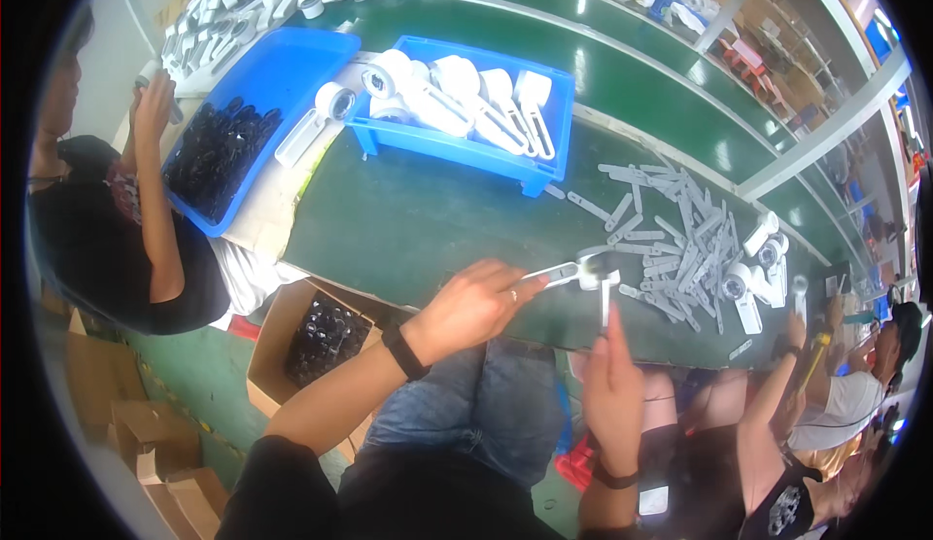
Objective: Assembling white plastic components using a small hammer on a production line.
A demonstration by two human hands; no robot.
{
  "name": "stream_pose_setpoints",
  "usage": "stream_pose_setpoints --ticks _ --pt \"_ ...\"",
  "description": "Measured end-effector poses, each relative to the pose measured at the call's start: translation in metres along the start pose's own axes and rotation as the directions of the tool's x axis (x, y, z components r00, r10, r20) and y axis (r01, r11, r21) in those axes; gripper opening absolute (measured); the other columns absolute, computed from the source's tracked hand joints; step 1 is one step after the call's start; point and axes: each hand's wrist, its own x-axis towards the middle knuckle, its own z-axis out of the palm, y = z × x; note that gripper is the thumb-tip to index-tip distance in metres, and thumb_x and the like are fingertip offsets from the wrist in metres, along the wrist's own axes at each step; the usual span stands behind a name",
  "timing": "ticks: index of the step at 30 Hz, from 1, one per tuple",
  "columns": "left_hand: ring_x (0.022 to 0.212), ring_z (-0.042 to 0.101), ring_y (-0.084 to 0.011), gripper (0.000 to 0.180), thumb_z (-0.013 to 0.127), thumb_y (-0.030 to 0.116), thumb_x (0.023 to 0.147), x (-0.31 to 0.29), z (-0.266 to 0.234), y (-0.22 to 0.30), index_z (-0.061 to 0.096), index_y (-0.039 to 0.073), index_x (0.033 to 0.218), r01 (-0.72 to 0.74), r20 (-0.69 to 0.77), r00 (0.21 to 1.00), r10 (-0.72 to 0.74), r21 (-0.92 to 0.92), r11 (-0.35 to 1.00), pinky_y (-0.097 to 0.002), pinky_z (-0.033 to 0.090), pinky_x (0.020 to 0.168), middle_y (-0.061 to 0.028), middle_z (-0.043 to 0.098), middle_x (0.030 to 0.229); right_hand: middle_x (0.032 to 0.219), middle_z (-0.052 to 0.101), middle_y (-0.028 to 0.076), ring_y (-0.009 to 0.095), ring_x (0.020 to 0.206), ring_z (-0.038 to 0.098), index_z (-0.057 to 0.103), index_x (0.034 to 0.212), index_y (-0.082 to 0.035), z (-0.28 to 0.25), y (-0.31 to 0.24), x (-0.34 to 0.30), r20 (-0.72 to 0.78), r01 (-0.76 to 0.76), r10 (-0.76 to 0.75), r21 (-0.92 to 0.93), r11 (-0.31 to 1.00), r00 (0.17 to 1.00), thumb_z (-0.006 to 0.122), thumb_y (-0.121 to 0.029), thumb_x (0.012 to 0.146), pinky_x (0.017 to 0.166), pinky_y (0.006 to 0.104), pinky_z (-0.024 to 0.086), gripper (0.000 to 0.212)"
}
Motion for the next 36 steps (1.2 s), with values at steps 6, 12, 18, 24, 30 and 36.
stream_pose_setpoints --ticks 6,12,18,24,30,36 --pt "0.093 0.069 -0.0320 0.041 0.077 0.006 0.090 0.003 -0.001 0.000 0.074 0.006 0.131 -0.003 0.018 1.000 0.003 0.003 1.000 -0.0424 0.058 0.084 -0.0113 0.073 0.111 0.074 0.060 0.011 0.018 0.062 0.055 0.033 0.168 -0.005 0.004 0.012 0.006 0.055 0.006 0.005 -0.204 0.979 0.998 0.047 -0.011 0.113 0.059 0.0350 0.045 0.057" --pt "0.094 0.069 -0.0321 0.039 0.076 0.007 0.091 0.000 0.001 0.003 0.074 0.007 0.130 -0.011 0.017 1.000 0.011 -0.001 1.000 -0.0417 0.058 0.085 -0.0111 0.073 0.110 0.081 0.066 0.023 0.033 0.069 0.066 0.037 0.165 -0.002 0.001 -0.001 0.005 -0.012 0.002 -0.003 -0.073 0.997 1.000 0.049 -0.015 0.113 0.064 0.0411 0.050 0.055" --pt "0.096 0.070 -0.0346 0.047 0.077 0.009 0.092 -0.003 0.003 -0.003 0.070 0.009 0.138 0.026 0.033 0.999 -0.025 -0.037 0.999 -0.0442 0.059 0.087 -0.0123 0.073 0.111 0.069 0.055 0.008 0.014 0.060 0.052 0.041 0.163 0.000 -0.017 -0.013 -0.008 -0.047 0.060 -0.057 0.060 0.996 0.997 0.051 -0.014 0.111 0.057 0.0310 0.042 0.055" --pt "0.101 0.074 -0.0368 0.111 0.081 0.010 0.094 -0.009 0.017 0.002 0.002 0.005 0.173 0.430 0.012 0.884 -0.467 -0.413 0.803 -0.0445 0.058 0.092 -0.0154 0.076 0.110 0.070 0.056 0.010 0.015 0.061 0.054 0.038 0.165 0.000 -0.012 -0.041 -0.023 -0.037 0.057 -0.054 0.095 0.994 0.998 0.048 -0.011 0.111 0.058 0.0317 0.044 0.056" --pt "0.103 0.074 -0.0361 0.124 0.082 0.008 0.092 -0.007 0.012 -0.001 -0.014 0.003 0.170 0.514 0.133 0.851 -0.508 -0.401 0.758 -0.0442 0.057 0.094 -0.0155 0.077 0.109 0.083 0.068 0.024 0.038 0.070 0.066 0.039 0.163 0.002 0.002 -0.032 -0.011 0.100 0.077 -0.065 -0.126 0.989 0.993 0.050 -0.010 0.110 0.067 0.0437 0.052 0.055" --pt "0.105 0.074 -0.0358 0.126 0.083 0.009 0.091 -0.009 0.014 -0.004 -0.015 0.002 0.170 0.516 0.126 0.849 -0.513 -0.406 0.754 -0.0442 0.056 0.097 -0.0149 0.078 0.109 0.099 0.072 0.031 0.044 0.084 0.072 0.037 0.164 0.001 -0.003 -0.032 -0.010 0.205 0.005 0.032 -0.176 0.984 0.978 0.049 -0.011 0.111 0.076 0.0469 0.055 0.056"
